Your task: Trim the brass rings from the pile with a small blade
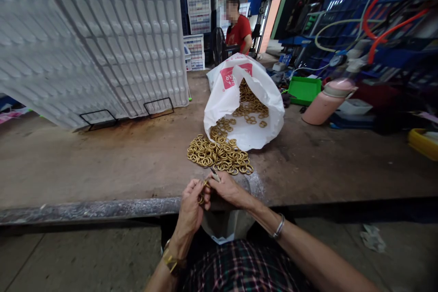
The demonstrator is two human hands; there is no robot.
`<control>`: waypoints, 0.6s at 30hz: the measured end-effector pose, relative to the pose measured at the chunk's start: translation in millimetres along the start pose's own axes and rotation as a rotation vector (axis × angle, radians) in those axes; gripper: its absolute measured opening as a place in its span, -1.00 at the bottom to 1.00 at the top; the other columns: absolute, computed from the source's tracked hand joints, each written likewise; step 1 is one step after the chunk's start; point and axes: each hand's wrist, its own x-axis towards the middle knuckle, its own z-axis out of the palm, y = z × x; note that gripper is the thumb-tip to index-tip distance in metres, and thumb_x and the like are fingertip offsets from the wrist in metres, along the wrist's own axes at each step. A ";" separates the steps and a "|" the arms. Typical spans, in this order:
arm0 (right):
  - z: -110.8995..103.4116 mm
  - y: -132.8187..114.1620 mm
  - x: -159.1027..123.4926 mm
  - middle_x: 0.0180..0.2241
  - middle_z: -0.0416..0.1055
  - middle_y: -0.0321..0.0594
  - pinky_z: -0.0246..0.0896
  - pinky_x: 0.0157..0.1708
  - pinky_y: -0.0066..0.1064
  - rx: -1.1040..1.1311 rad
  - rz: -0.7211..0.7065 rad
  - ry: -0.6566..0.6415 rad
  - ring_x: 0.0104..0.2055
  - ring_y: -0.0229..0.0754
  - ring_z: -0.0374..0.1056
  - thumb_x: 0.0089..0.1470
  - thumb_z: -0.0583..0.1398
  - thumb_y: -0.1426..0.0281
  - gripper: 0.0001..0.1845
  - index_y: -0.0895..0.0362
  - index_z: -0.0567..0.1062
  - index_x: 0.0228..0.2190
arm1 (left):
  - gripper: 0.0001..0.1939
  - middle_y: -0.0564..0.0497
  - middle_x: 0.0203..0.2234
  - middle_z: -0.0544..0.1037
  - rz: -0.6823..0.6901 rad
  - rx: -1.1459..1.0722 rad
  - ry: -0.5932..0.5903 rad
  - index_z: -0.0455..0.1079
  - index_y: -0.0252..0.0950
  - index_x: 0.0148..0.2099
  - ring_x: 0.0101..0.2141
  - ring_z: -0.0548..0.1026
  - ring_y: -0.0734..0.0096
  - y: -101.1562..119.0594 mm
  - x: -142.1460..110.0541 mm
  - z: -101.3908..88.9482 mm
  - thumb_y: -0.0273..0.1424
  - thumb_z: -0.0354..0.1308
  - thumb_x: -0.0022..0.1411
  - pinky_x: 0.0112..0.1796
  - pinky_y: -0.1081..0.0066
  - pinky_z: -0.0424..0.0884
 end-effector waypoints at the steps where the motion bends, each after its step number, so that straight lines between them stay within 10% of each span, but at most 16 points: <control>1: -1.2 -0.8 1.1 -0.62 0.26 -0.36 0.04 -0.52 -0.51 -0.048 -0.026 0.033 -0.55 -0.34 0.16 -0.03 0.06 0.41 -0.84 0.16 0.34 -0.59 | -0.72 0.13 -0.62 0.37 -0.005 -0.007 0.014 0.18 -0.30 -0.43 -0.68 0.25 0.66 0.2 -0.1 -1.2 -0.28 0.21 -0.01 -0.69 0.61 0.11; 18: -2.6 -10.4 3.7 -0.57 0.29 -0.35 0.07 -0.44 -0.50 -0.193 -0.170 0.107 -0.48 -0.32 0.19 0.00 0.06 0.39 -0.84 0.16 0.39 -0.53 | -0.63 0.19 -0.69 0.27 0.017 0.053 0.089 0.20 -0.31 -0.42 -0.69 0.17 0.67 -0.3 -1.0 -2.3 -0.19 0.27 -0.11 -0.70 0.61 0.08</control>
